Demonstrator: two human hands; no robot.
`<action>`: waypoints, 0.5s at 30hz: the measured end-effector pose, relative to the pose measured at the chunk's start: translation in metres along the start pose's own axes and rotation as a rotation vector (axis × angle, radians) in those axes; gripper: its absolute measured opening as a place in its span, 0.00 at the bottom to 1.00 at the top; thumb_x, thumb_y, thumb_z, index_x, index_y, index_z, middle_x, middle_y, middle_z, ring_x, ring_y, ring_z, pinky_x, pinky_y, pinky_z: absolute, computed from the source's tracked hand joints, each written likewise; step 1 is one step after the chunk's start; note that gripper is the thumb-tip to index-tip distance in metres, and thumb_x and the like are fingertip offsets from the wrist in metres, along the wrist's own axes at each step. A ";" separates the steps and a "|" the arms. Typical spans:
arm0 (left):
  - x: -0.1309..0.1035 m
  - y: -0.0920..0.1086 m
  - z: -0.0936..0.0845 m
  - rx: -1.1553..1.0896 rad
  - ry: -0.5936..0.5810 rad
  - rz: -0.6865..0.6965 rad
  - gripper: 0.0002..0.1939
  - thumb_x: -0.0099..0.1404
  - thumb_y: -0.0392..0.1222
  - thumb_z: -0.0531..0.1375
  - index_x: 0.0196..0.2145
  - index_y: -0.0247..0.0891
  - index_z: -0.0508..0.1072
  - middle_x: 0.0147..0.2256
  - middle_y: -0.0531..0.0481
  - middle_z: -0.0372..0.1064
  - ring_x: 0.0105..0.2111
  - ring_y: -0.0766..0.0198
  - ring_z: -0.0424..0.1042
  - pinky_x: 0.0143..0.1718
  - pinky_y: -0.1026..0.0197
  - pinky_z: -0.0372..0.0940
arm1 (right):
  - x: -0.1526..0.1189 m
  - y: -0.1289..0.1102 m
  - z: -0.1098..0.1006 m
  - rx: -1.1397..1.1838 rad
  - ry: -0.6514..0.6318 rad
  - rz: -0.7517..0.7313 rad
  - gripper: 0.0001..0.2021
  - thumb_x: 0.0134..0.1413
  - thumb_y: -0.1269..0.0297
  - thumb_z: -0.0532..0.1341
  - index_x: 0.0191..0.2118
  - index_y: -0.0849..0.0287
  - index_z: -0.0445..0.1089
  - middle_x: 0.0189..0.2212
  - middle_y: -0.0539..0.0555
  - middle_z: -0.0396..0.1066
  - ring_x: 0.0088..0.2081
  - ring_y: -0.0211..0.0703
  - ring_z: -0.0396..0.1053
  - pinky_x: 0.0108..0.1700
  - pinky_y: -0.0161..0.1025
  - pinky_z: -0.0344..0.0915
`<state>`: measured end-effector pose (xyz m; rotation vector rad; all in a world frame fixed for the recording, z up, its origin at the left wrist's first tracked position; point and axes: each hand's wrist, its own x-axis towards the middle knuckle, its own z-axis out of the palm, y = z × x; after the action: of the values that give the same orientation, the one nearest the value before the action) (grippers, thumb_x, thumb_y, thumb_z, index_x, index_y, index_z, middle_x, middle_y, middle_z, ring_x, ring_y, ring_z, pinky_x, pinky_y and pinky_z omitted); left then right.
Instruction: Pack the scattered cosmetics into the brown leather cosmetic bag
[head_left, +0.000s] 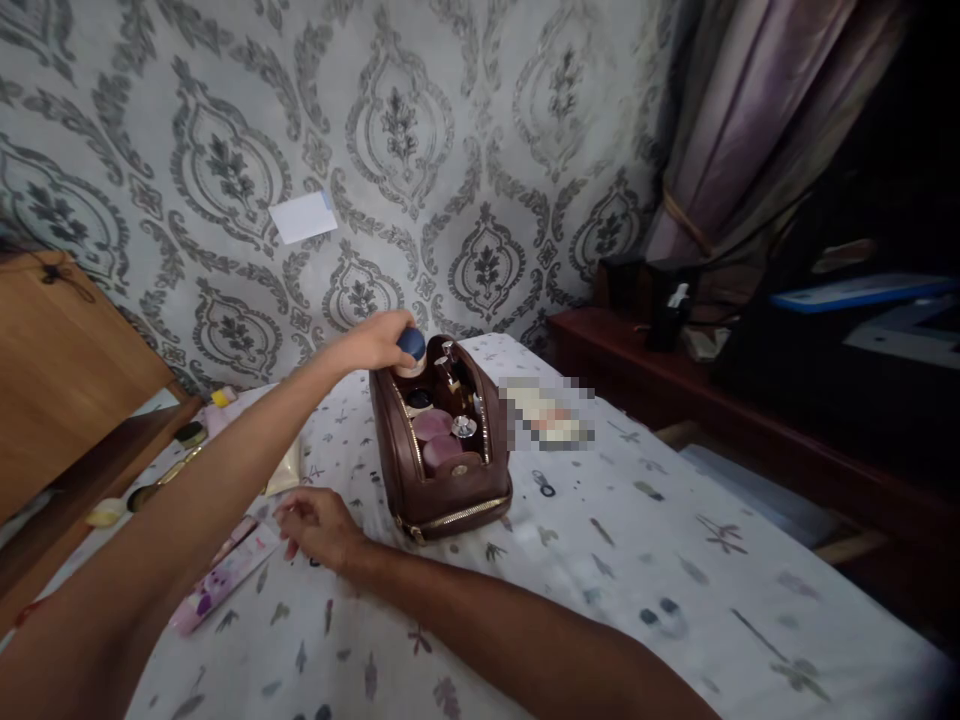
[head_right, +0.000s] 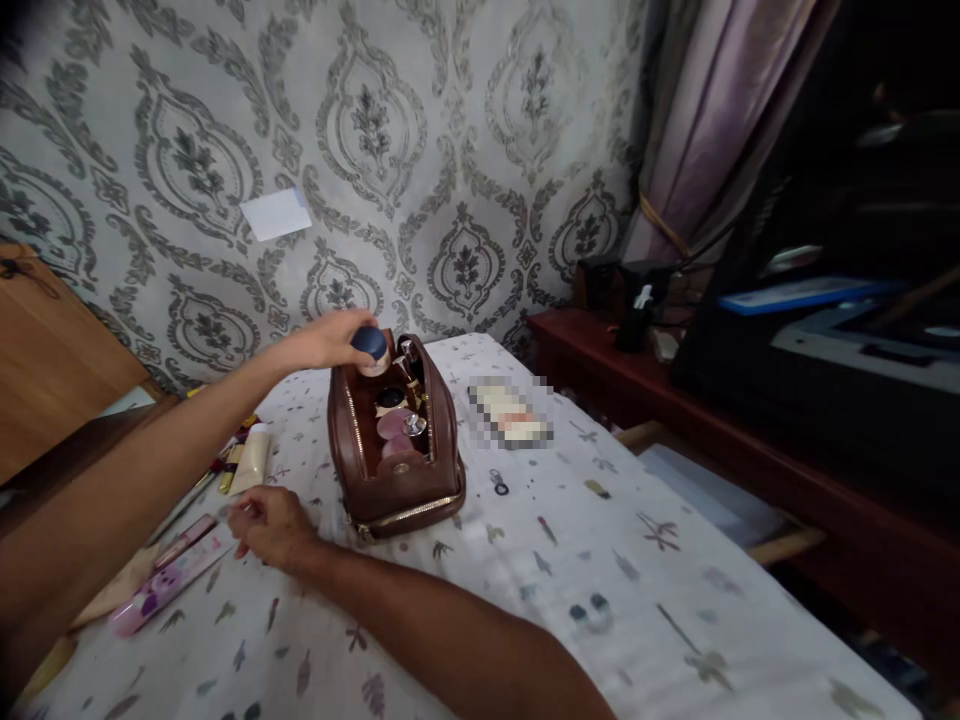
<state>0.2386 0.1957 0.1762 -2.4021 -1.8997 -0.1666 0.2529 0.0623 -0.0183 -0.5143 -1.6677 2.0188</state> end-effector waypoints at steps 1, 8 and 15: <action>0.006 0.003 0.003 0.053 -0.065 0.001 0.27 0.54 0.45 0.65 0.50 0.32 0.70 0.46 0.42 0.72 0.44 0.54 0.71 0.45 0.59 0.64 | 0.000 -0.001 0.000 0.000 -0.001 0.006 0.03 0.59 0.70 0.60 0.35 0.62 0.71 0.21 0.43 0.64 0.15 0.26 0.61 0.16 0.24 0.49; 0.043 0.022 0.025 0.233 -0.446 -0.079 0.27 0.48 0.43 0.67 0.46 0.30 0.77 0.43 0.42 0.77 0.40 0.56 0.75 0.38 0.64 0.67 | -0.003 -0.005 0.000 -0.018 -0.012 -0.011 0.06 0.57 0.74 0.59 0.29 0.62 0.67 0.22 0.43 0.63 0.16 0.26 0.62 0.18 0.24 0.52; 0.063 0.020 0.042 0.231 -0.581 -0.153 0.27 0.49 0.40 0.67 0.47 0.26 0.77 0.41 0.37 0.78 0.33 0.53 0.77 0.34 0.60 0.70 | -0.002 -0.002 0.001 -0.043 -0.017 -0.015 0.06 0.56 0.73 0.58 0.28 0.61 0.67 0.21 0.44 0.62 0.17 0.27 0.62 0.18 0.23 0.53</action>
<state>0.2746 0.2572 0.1426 -2.3061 -2.1607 0.7804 0.2541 0.0609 -0.0157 -0.4993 -1.7235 1.9849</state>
